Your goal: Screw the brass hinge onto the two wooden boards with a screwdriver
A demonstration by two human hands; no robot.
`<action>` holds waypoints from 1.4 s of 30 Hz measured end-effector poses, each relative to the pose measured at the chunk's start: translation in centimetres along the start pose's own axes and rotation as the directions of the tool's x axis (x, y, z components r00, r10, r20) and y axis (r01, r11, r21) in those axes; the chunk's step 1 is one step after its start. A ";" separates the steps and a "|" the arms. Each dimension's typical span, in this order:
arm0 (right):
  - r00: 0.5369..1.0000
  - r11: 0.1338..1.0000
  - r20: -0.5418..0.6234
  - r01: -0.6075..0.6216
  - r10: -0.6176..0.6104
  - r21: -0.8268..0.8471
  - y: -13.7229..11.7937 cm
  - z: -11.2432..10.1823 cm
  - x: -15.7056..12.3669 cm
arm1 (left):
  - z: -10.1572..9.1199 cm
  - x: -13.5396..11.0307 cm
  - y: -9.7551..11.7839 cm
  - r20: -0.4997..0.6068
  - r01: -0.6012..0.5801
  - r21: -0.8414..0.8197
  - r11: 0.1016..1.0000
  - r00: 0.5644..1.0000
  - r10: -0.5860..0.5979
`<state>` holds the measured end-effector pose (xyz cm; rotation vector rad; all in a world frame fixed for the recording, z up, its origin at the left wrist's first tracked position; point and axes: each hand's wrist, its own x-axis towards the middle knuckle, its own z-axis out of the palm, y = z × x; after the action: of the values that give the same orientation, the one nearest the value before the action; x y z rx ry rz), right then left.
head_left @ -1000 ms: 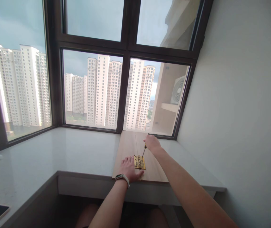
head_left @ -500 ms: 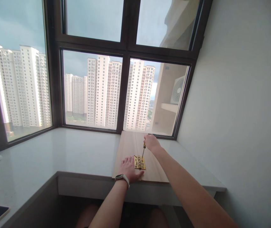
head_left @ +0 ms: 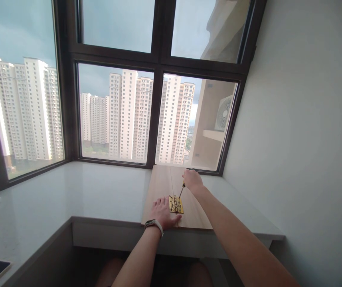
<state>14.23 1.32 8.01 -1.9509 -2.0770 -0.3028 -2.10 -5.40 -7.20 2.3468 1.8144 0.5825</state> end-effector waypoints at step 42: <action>0.999 0.987 -0.002 0.054 -0.054 0.153 1.1 2.0 0.3 | 0.0 0.0 -0.1 -0.018 0.000 -0.001 1.000 1.000 0.000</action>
<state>15.16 2.39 6.20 -1.8100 -2.0907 -0.1476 -2.15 -5.33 -7.23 2.3482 1.8216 0.6066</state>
